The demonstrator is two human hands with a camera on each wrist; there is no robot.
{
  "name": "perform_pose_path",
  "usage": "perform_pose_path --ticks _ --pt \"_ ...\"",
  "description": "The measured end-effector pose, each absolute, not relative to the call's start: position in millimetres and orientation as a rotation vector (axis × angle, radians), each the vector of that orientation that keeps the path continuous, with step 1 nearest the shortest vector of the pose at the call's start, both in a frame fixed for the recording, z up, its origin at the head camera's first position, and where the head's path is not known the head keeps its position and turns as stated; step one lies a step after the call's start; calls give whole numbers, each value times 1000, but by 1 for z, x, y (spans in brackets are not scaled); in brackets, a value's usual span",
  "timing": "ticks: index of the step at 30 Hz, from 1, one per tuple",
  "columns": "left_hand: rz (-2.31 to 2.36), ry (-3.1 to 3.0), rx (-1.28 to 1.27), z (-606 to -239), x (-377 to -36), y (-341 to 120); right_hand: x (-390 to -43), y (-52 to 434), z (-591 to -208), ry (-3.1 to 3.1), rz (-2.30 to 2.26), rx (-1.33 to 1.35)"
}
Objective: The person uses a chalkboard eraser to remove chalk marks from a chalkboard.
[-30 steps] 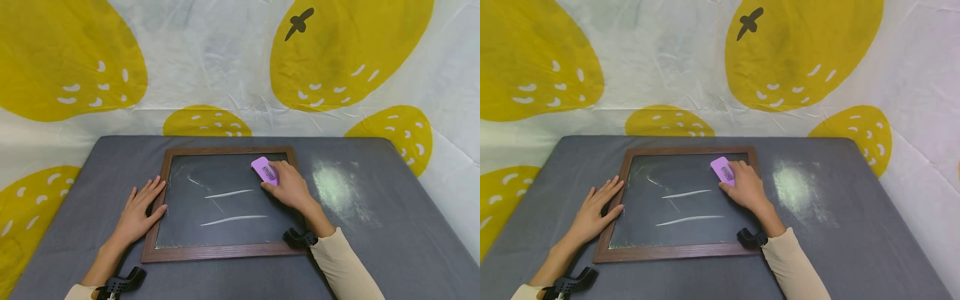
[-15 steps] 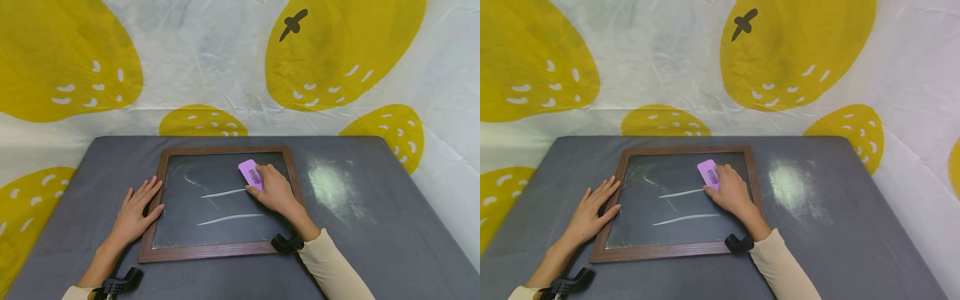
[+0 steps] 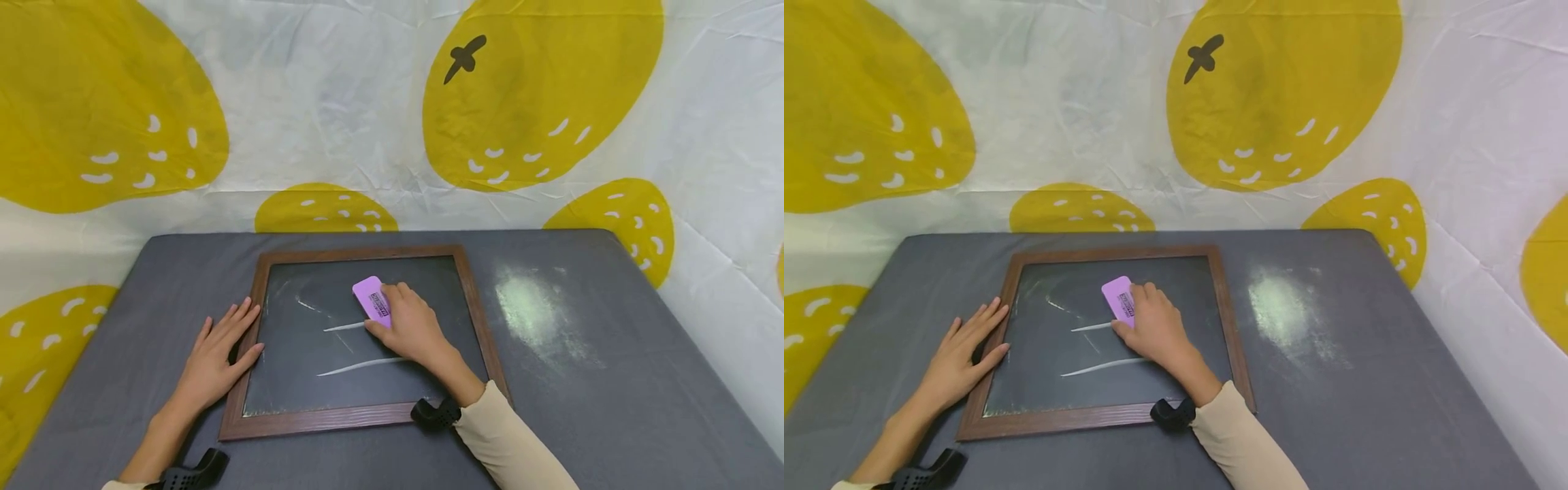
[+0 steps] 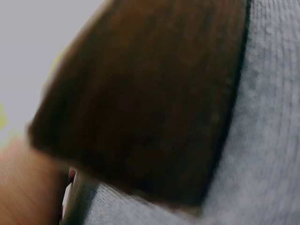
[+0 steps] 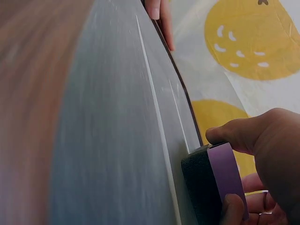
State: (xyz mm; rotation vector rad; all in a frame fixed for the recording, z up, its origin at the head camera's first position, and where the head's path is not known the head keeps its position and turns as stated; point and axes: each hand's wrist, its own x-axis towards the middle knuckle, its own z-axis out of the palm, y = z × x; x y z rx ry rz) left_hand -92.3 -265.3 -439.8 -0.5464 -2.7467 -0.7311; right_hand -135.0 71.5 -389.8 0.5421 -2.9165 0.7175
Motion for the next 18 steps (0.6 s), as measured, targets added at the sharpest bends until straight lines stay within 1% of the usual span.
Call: perform_pose_path --ticks 18 --pt "-721 -2774 -525 -443 -94 -266 -130 24 -387 -2926 676 700"
